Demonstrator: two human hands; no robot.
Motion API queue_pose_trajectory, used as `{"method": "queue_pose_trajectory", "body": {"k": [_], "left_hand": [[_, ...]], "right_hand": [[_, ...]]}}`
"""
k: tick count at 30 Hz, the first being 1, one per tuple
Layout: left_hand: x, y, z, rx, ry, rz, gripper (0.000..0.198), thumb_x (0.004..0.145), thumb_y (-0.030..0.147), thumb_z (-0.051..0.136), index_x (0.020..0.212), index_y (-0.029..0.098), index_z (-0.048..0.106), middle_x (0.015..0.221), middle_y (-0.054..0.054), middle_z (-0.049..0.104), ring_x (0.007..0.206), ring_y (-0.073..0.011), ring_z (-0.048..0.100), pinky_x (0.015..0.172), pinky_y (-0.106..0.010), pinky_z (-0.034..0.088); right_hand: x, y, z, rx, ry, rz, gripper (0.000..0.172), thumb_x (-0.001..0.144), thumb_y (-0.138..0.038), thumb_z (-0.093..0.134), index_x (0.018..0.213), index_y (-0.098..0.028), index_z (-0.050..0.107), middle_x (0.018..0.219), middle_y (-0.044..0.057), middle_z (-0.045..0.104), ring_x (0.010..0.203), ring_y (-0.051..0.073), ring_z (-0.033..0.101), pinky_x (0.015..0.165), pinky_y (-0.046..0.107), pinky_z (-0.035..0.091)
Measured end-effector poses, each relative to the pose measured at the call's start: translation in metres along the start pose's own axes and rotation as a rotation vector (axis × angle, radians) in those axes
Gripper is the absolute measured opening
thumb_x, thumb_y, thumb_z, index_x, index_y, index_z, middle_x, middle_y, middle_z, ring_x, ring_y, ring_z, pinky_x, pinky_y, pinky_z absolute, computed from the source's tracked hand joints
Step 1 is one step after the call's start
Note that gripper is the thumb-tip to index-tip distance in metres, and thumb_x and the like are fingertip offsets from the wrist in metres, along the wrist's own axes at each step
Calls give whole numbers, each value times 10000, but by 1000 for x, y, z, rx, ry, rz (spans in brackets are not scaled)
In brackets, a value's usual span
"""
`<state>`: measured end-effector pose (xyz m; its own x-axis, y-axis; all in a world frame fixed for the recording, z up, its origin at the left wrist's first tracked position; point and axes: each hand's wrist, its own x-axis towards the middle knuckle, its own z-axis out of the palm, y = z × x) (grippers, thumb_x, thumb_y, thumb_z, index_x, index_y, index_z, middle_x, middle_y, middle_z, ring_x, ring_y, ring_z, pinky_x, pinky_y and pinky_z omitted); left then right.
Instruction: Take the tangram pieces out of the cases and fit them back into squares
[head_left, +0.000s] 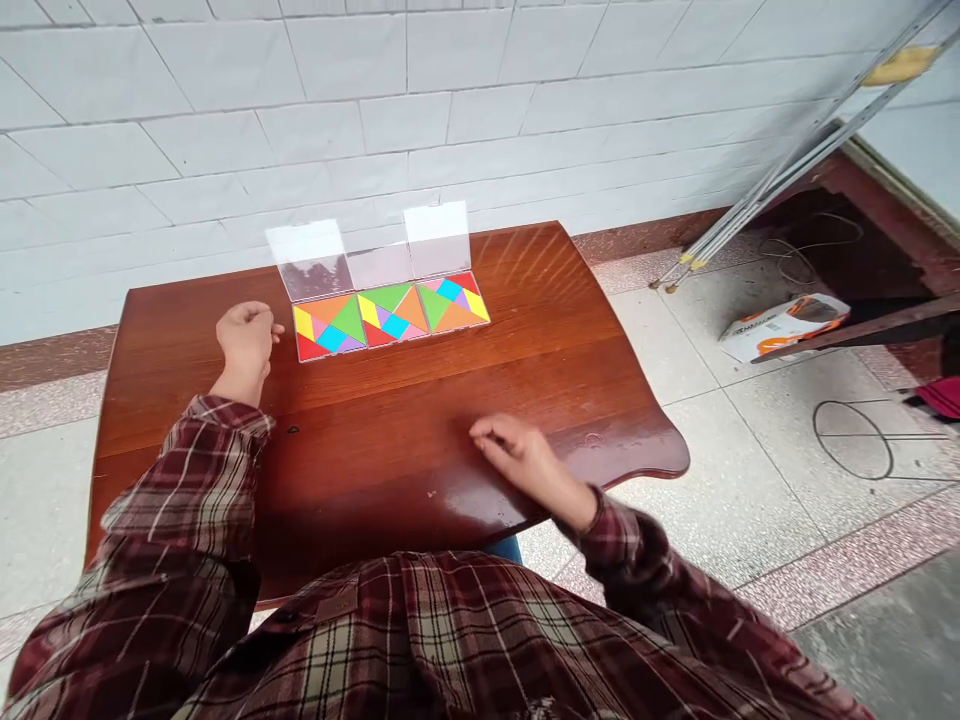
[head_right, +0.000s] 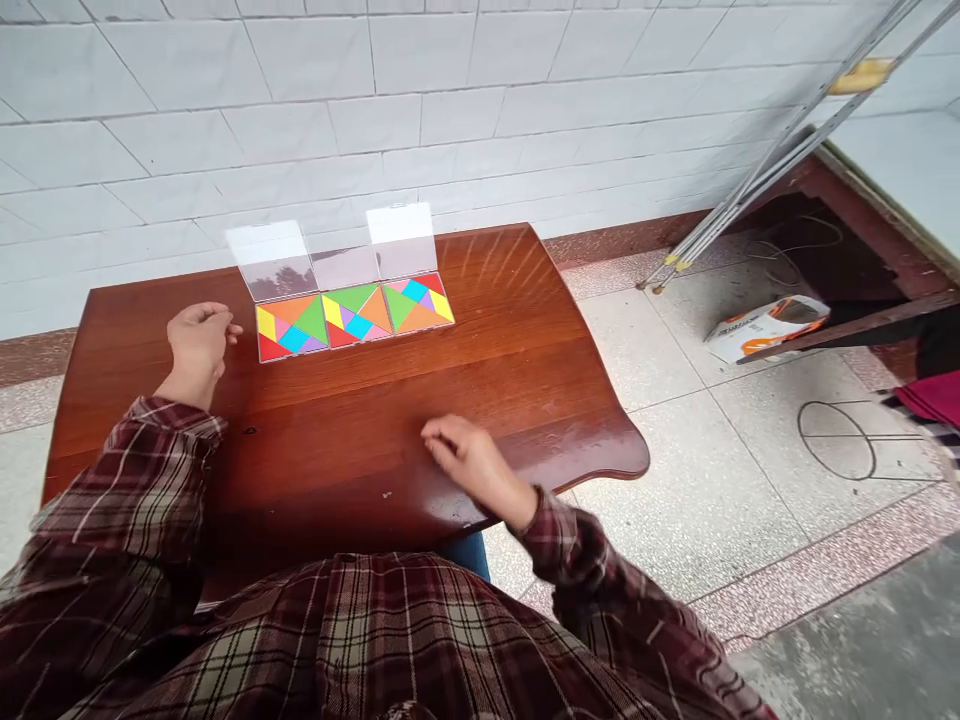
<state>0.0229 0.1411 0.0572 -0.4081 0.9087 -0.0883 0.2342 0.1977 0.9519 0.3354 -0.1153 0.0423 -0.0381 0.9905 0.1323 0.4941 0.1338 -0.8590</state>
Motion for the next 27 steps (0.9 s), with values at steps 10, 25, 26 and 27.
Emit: {"method": "queue_pose_trajectory", "body": {"k": [10,25,26,27], "left_hand": [[-216,-61,-79,305,-584,348,128,822,333,539,773,276,643,660,-13,635,595,-161,614,594,-318,520],[-236,-95,-73,349,-514,597,165,871,282,481,863,283,646,848,-63,698,787,-184,672,740,-317,566],[-236,-95,-73,343,-519,585,167,870,285,478,851,279,644,843,-61,695,784,-184,668,742,-319,560],[-235,-94,-73,337,-526,574,169,868,287,475,838,275,641,834,-59,690,777,-184,662,740,-320,554]], "right_hand": [[251,68,-50,-170,308,432,322,789,-144,650,1095,-71,580,897,67,608,771,127,546,729,257,454],[258,81,-56,251,368,610,196,876,-52,504,723,-168,465,611,-52,538,431,10,378,411,144,257],[245,80,-61,258,367,620,198,881,-52,493,725,-169,463,608,-54,536,423,9,373,403,142,251],[231,78,-64,266,355,631,194,883,-51,486,728,-167,467,604,-53,538,413,9,370,394,143,250]]}}
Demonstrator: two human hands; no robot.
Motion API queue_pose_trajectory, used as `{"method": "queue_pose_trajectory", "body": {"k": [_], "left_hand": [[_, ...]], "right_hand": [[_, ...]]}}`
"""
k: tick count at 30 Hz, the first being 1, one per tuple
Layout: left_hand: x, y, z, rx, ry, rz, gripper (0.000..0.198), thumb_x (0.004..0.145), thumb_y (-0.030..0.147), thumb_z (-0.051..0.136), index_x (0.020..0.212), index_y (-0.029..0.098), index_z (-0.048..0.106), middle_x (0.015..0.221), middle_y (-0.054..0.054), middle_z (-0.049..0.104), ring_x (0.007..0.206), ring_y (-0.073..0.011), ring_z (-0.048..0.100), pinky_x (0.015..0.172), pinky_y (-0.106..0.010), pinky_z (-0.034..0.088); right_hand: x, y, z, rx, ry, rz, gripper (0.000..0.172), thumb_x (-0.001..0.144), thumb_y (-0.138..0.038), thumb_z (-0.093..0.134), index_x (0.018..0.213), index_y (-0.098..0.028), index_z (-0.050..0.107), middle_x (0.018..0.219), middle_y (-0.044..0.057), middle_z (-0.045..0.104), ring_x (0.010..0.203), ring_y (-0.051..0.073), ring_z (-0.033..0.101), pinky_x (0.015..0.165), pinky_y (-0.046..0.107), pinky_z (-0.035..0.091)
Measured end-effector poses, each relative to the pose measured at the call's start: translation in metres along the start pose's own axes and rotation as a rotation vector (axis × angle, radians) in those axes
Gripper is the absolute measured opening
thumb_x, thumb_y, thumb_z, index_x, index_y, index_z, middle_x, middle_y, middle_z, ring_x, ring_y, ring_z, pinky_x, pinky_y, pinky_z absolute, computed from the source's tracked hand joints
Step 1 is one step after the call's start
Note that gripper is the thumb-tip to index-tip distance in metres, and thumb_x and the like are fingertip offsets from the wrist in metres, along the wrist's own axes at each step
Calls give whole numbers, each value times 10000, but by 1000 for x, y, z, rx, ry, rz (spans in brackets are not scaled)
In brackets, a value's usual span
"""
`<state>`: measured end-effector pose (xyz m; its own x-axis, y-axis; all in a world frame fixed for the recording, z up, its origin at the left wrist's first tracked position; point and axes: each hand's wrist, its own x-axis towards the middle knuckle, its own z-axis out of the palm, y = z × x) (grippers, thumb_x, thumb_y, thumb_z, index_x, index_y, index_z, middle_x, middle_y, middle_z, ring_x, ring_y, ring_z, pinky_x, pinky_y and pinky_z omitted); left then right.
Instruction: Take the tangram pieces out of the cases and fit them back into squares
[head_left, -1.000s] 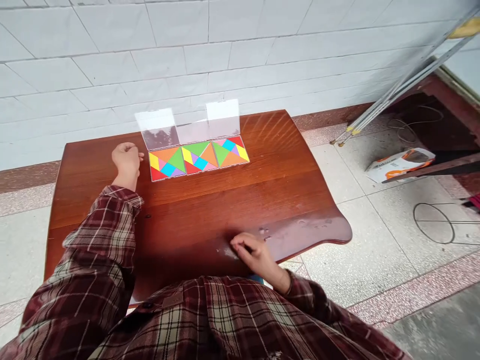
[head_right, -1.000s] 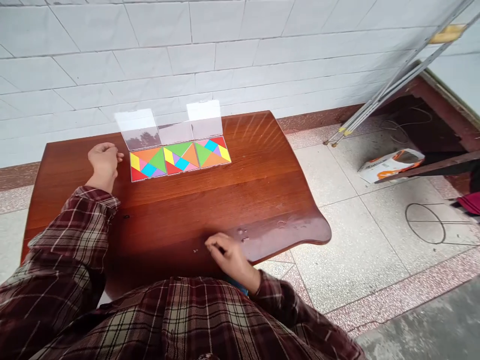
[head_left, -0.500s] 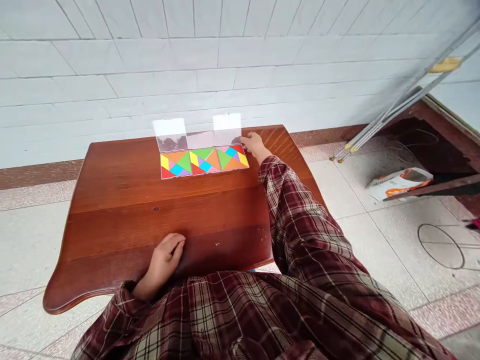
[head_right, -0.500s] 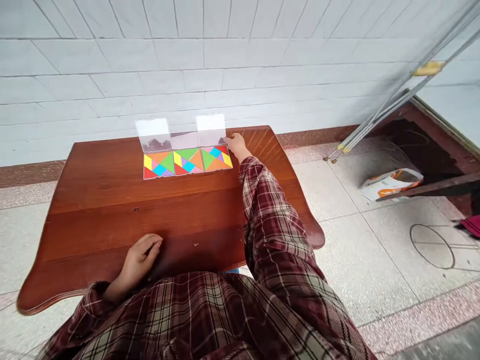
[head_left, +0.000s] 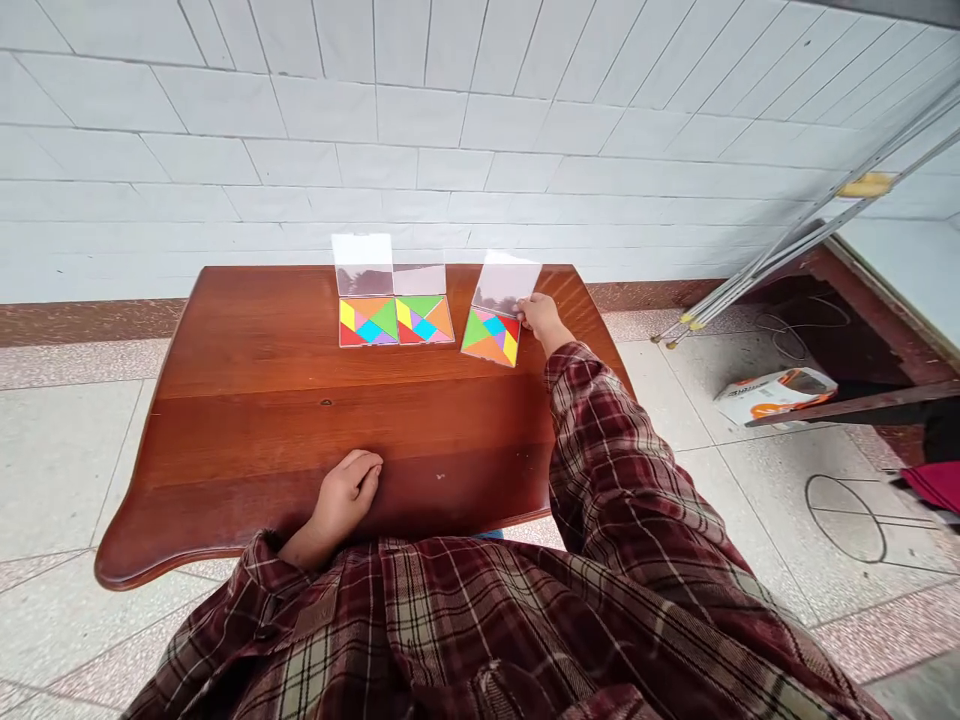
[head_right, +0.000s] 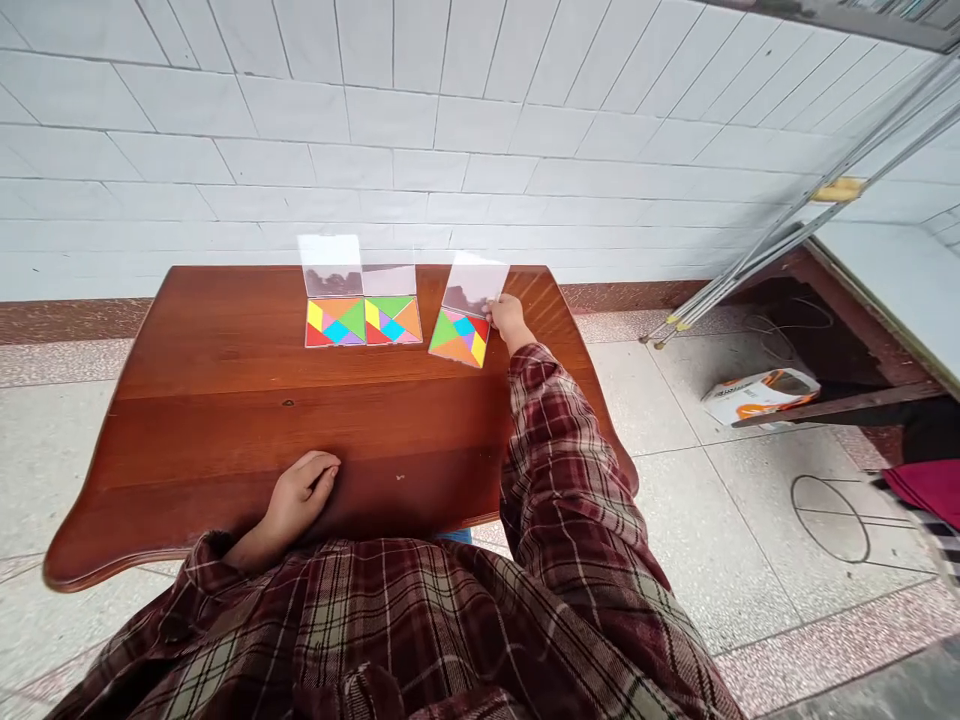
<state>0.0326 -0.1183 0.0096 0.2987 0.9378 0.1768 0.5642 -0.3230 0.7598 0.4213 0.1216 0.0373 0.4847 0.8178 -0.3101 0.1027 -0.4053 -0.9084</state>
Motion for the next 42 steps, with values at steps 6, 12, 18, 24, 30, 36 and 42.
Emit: {"method": "queue_pose_trajectory", "body": {"k": [6,12,18,24,30,36,42], "left_hand": [[11,-2,-4,-41,10,-42,170,859,299,469,776,251,610,760,-27,644,739,-175,614,730,-318,503],[42,-7,-2,-77,71,-129,141,821,298,491,825,211,602,781,-21,590,675,-142,572,705,-303,483],[59,-23,-3,-226,102,-277,349,788,378,556,1085,194,568,878,-14,627,606,-100,532,587,-247,459],[62,-32,-1,-303,193,-369,207,770,257,532,960,186,576,757,17,605,532,-84,487,556,-240,429],[61,-40,15,-247,324,-225,151,781,223,546,918,183,595,748,12,617,702,-112,578,715,-257,465],[63,-41,20,-271,355,-216,148,785,161,548,924,184,593,762,10,625,696,-99,583,703,-238,468],[62,-36,19,-225,360,-199,111,789,142,549,884,187,584,747,15,608,662,-91,549,685,-235,456]], "right_hand": [[-87,36,-19,42,-126,61,161,859,-47,519,738,-153,510,588,-46,563,386,8,390,370,131,285],[-173,53,35,166,-257,98,157,825,-74,613,712,-153,537,612,-37,615,391,9,429,354,124,338],[-224,51,100,205,-383,104,180,860,-60,549,708,-156,543,602,-48,612,394,26,475,365,146,394],[-227,51,105,135,-465,63,145,848,-26,513,805,-162,539,607,-67,560,438,44,518,422,167,438],[-234,64,73,-40,-342,-125,123,839,-85,516,922,-172,545,768,-51,575,560,55,564,515,184,450],[-278,82,56,-506,-527,-454,175,821,-103,545,975,-146,614,970,45,638,899,153,625,870,307,489],[-321,69,62,-928,-554,-542,438,860,-206,607,1283,-131,520,1300,139,522,1109,233,583,939,360,476]]}}
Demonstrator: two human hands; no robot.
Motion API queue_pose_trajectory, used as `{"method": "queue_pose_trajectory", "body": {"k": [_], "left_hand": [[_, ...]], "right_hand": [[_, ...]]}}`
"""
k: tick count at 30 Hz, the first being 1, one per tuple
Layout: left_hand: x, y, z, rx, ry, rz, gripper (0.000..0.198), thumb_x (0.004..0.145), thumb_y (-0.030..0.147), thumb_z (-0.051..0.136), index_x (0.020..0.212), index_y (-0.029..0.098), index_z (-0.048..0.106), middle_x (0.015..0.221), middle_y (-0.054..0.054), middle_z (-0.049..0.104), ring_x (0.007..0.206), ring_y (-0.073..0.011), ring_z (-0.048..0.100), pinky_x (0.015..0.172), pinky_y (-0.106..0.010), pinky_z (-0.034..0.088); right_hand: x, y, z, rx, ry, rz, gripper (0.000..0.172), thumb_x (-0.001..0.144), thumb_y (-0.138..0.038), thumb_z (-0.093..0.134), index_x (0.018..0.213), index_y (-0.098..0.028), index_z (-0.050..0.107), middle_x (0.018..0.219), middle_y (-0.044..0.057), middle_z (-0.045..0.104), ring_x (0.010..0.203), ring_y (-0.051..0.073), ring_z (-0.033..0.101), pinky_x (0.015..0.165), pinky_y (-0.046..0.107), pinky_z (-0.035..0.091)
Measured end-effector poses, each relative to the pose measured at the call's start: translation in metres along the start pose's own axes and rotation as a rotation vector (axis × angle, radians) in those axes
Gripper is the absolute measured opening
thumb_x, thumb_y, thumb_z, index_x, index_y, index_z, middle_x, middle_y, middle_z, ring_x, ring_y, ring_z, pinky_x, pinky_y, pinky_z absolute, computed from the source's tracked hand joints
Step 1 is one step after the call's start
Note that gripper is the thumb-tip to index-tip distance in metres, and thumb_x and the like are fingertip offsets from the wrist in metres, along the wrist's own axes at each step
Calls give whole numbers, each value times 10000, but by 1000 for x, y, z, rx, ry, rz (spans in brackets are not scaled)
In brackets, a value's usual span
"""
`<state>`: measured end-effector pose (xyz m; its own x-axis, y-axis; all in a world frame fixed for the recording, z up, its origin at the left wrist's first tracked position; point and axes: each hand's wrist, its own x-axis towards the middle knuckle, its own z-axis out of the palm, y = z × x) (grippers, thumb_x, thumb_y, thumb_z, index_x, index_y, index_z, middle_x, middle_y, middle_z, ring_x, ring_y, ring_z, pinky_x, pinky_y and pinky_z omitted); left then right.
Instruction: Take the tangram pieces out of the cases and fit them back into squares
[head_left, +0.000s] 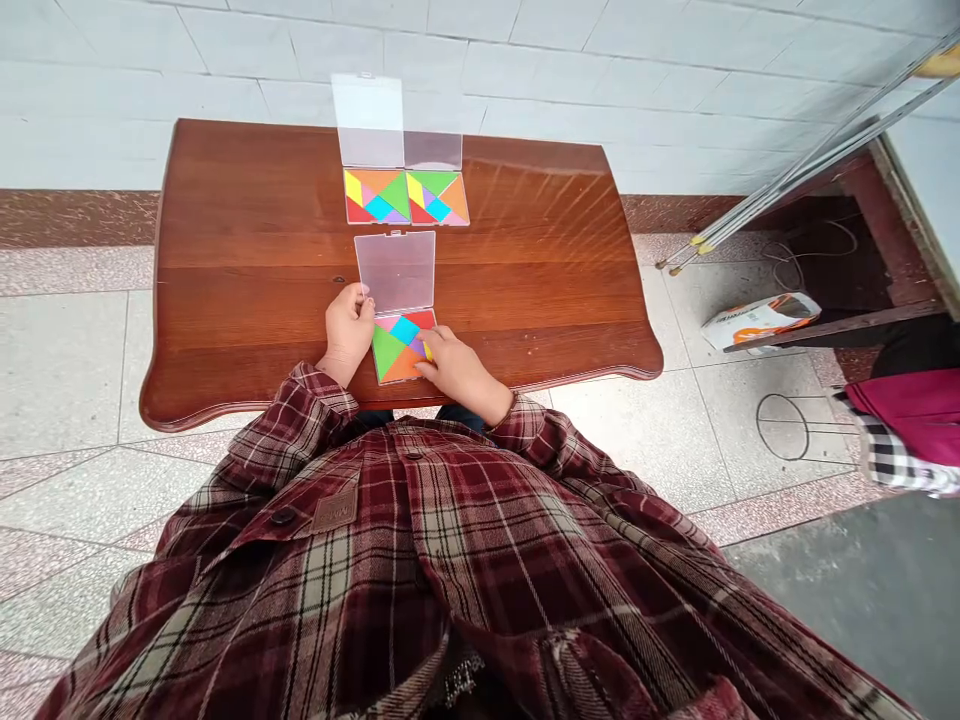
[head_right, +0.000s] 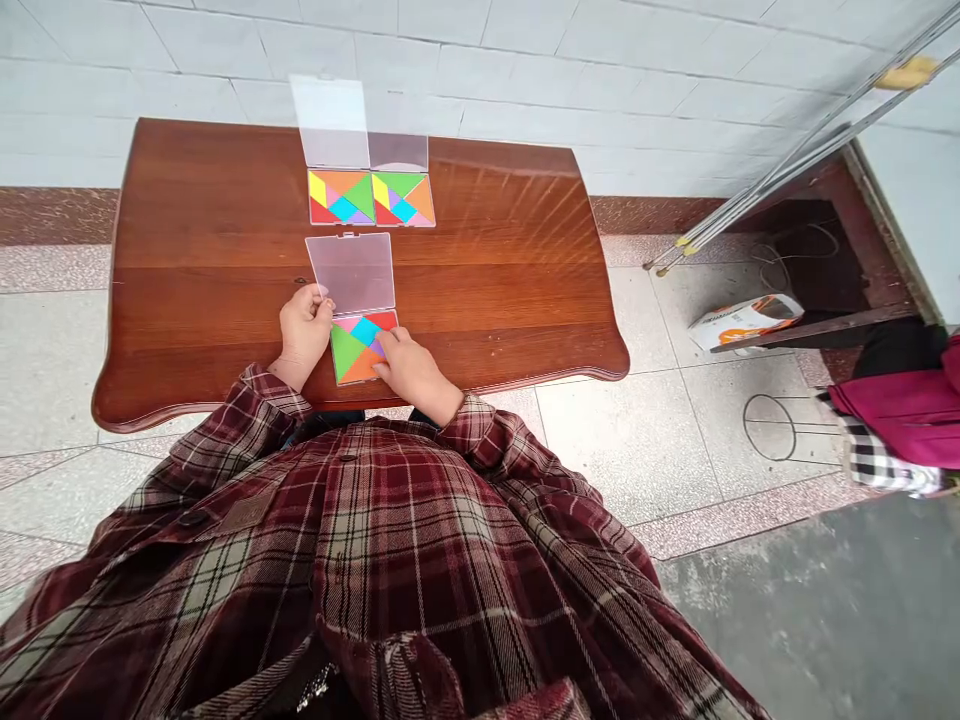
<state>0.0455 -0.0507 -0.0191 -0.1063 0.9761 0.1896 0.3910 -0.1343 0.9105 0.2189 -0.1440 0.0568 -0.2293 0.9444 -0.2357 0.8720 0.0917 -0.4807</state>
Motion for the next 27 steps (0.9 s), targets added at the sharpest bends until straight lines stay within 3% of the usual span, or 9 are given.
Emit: {"method": "queue_pose_trajectory", "body": {"k": [6,17,27], "left_hand": [[-3,6,-3,60,-1,14,72,802,163,547,861,193,575,744,11,591,675,-105,540,703,-251,456],[-4,6,-2,62,-9,13,64,814,157,540,862,193,560,730,23,568,662,-98,520,693,-254,444],[-6,10,-2,44,-8,17,36,811,166,545,822,200,548,706,30,545,674,-102,520,738,-254,458]], "right_hand": [[-8,-16,8,-165,-61,-17,406,903,-260,576,1285,-135,521,1338,156,506,1105,259,585,935,382,488],[-14,-30,10,-275,-18,41,371,932,-271,514,1252,-84,525,1216,190,612,1087,277,589,939,394,450],[-5,-18,16,-76,-15,98,511,868,-269,626,1322,-99,465,1269,188,550,1109,267,579,925,376,464]]}}
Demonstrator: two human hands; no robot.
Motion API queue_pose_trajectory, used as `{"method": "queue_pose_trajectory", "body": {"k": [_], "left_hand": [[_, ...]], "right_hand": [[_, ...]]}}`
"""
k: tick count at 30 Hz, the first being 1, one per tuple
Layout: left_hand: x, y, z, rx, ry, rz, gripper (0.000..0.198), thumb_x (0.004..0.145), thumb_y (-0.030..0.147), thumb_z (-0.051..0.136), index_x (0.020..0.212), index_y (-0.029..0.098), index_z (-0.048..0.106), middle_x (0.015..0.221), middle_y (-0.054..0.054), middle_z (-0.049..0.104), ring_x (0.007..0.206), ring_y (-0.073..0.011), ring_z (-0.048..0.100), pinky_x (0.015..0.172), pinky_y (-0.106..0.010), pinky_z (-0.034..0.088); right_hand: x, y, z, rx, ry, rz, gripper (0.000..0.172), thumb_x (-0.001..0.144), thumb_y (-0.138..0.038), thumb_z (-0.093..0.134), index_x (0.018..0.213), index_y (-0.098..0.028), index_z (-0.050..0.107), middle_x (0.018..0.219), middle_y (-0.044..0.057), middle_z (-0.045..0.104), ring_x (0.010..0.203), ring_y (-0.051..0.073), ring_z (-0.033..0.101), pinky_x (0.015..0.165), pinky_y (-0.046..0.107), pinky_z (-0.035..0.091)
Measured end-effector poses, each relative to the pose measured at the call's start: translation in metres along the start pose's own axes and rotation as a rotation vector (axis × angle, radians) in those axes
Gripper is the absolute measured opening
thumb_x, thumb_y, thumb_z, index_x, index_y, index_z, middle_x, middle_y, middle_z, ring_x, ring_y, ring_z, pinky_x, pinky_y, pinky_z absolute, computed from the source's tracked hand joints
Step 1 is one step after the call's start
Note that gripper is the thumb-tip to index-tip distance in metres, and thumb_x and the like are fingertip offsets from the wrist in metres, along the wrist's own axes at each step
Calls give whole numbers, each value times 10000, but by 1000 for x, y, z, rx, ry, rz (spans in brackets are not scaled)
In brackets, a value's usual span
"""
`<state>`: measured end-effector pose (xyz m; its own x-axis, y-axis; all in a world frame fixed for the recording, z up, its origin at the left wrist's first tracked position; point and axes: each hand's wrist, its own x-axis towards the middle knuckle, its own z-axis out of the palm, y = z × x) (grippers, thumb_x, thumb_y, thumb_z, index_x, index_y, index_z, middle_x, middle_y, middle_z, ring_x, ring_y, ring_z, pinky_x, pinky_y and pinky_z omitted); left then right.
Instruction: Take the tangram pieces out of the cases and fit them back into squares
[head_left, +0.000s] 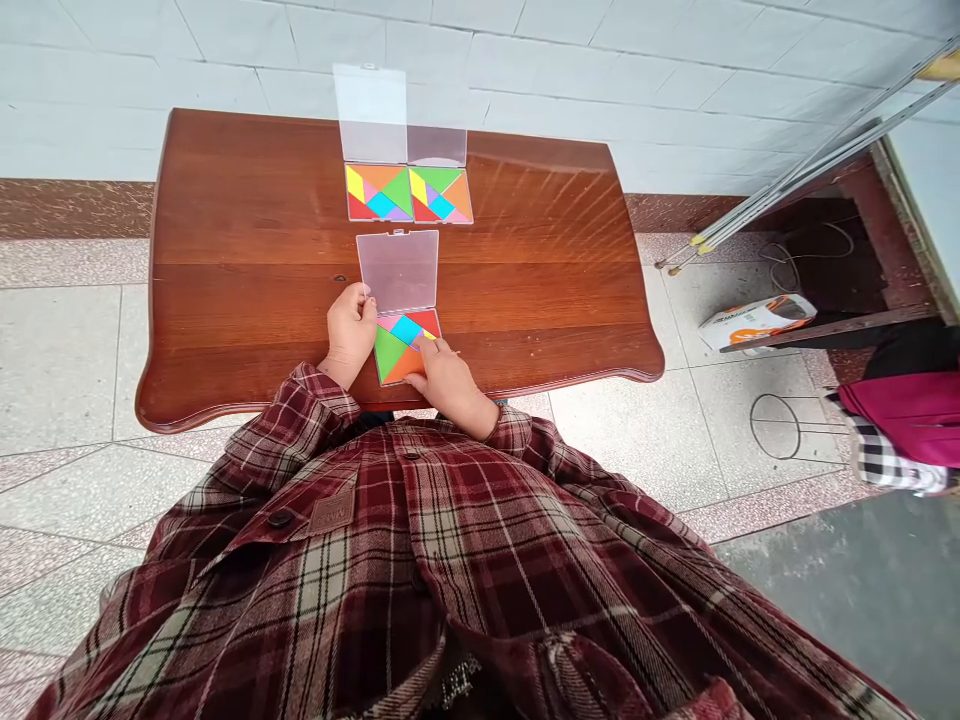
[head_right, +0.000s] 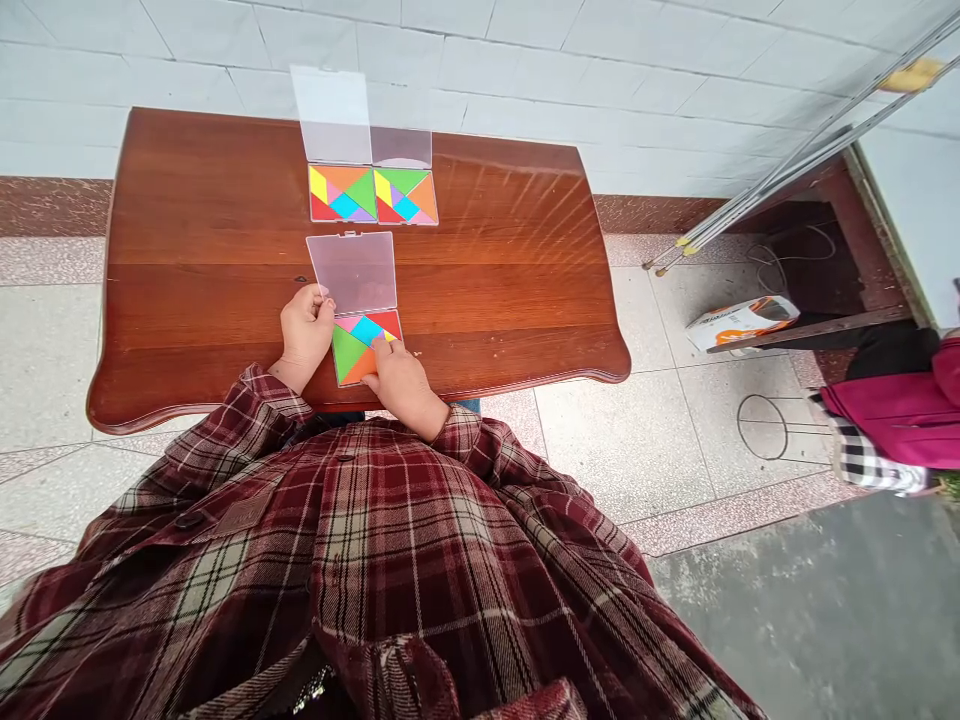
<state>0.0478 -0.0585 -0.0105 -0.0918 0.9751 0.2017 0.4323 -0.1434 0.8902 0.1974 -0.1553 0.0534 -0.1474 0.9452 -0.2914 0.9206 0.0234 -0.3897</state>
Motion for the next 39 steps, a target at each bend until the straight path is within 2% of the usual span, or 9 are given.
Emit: {"method": "queue_pose_trajectory", "body": {"k": [7,12,16,21,26,30,34,36,39], "left_hand": [[0,5,-3,32,-23,-3,57,811,145,535,805,202,533,696,24,539,689,-111,534,734,-256,458],[0,7,-3,30,-28,-5,54,805,147,536,805,200,527,713,17,550,694,-111,540,733,-255,461],[0,2,-2,7,-23,-4,41,808,184,535,843,204,540,741,12,578,710,-114,555,740,-259,472],[0,0,-1,-4,-20,-8,77,798,174,540,866,204,558,749,8,597,718,-119,573,741,-266,480],[1,2,-2,1,-22,-24,80,799,153,541,860,200,563,746,5,595,715,-122,578,738,-269,482],[1,1,-2,12,-33,-15,74,803,145,541,854,196,558,750,7,591,719,-119,575,746,-267,480],[0,0,-2,10,-21,-11,84,808,151,533,873,195,564,749,11,599,701,-109,564,724,-254,473],[0,1,-2,1,-19,-10,87,808,153,530,875,198,564,751,12,604,703,-109,564,726,-252,473],[0,1,-1,-12,-27,-15,96,805,153,528,881,200,562,767,10,609,718,-115,568,741,-257,476]], "right_hand": [[7,8,2,111,-4,38,418,798,-295,696,1172,-170,556,1197,110,550,1029,225,580,855,343,466],[16,16,0,198,15,-26,130,780,-239,660,852,-185,566,879,11,573,836,159,534,734,267,410],[21,36,-12,423,52,-66,146,793,-252,590,694,-196,498,704,-33,521,697,123,477,675,245,368],[22,86,-31,539,243,103,156,797,-287,554,680,-195,506,659,-35,525,645,121,470,655,255,370],[17,124,-35,258,330,310,122,832,-278,548,762,-181,574,737,29,607,703,173,526,707,306,407],[12,100,-35,96,388,236,183,870,-219,513,1007,-148,610,976,113,652,877,224,580,802,342,436],[14,44,-28,40,181,-11,224,897,-308,556,1054,-155,606,1043,112,631,946,230,583,838,340,451],[17,23,-21,-49,93,-7,297,882,-339,598,1100,-136,592,1098,139,611,976,247,581,843,350,458],[18,8,-13,-172,67,36,347,890,-346,588,1133,-99,578,1132,185,595,1022,285,575,853,375,465]]}}
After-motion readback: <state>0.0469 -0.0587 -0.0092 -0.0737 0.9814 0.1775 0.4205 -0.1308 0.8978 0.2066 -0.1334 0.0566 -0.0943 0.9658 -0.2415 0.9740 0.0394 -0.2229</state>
